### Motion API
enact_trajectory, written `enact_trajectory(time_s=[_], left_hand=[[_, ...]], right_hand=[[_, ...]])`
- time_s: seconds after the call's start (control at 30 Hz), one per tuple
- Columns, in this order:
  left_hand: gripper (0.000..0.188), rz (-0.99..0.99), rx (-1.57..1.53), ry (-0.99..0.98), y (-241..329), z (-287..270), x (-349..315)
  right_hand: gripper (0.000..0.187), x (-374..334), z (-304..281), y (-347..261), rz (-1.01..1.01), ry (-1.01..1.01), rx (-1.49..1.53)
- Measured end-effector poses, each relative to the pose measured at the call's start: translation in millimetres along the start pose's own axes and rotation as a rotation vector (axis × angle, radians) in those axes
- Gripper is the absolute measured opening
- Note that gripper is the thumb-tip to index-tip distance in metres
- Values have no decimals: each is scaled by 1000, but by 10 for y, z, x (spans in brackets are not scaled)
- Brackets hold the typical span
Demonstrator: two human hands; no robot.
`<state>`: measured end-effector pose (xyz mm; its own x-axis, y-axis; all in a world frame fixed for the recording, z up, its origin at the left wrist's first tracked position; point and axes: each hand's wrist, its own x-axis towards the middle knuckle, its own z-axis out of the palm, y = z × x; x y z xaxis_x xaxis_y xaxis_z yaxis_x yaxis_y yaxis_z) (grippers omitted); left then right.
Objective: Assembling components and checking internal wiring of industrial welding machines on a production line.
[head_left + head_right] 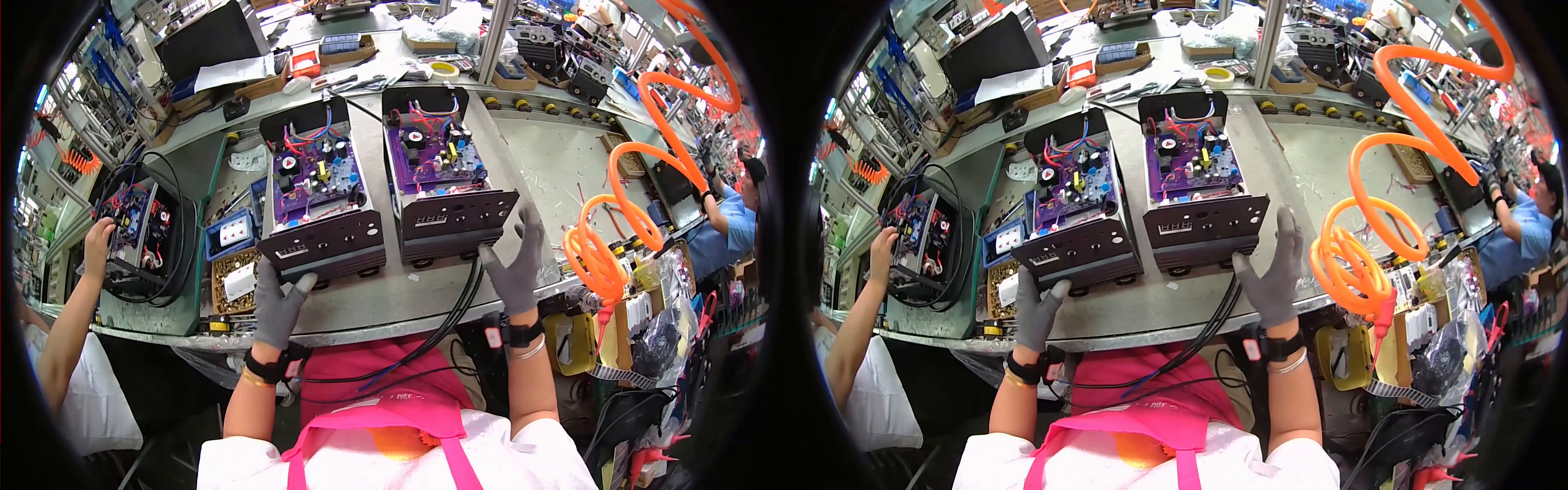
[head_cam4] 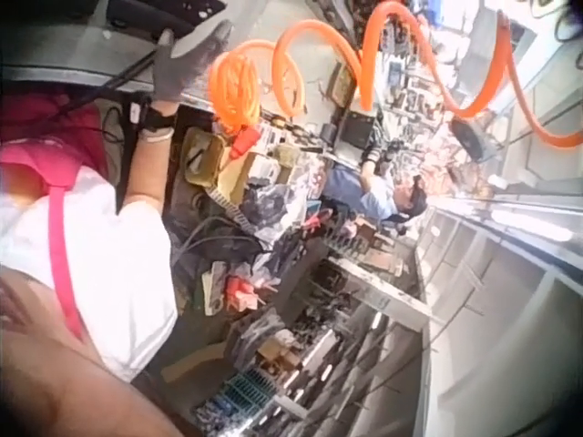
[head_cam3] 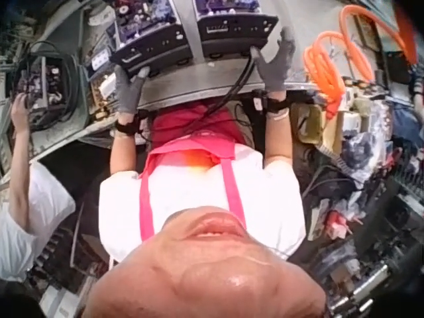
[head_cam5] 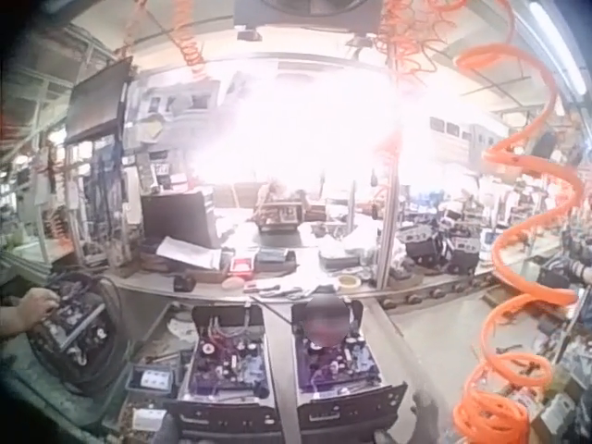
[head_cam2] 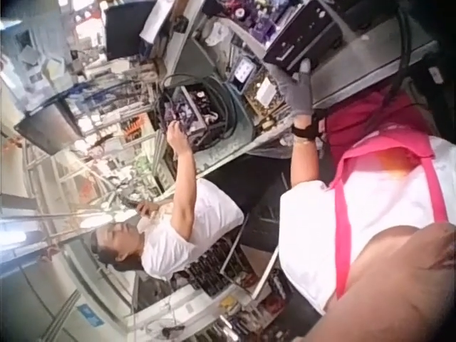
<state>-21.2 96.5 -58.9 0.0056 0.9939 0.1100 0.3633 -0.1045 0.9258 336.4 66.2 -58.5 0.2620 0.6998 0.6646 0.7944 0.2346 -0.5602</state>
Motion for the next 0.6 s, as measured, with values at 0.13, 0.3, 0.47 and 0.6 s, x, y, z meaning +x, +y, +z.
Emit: enact_trajectory(time_s=[0.13,0.3,0.47,0.6], left_hand=[[73,182,-172,103,-7,116,-34],[72,693,573,507,239,53,-145],[45,1019,665,258,503,96,-35],[37,1113,671,158,536,235,153]], right_hand=[[69,-97,49,-239,138,115,6],[52,226,259,-327,-41,178,54],[44,270,334,-325,-221,244,-76],[44,242,223,-273,-418,109,-419]])
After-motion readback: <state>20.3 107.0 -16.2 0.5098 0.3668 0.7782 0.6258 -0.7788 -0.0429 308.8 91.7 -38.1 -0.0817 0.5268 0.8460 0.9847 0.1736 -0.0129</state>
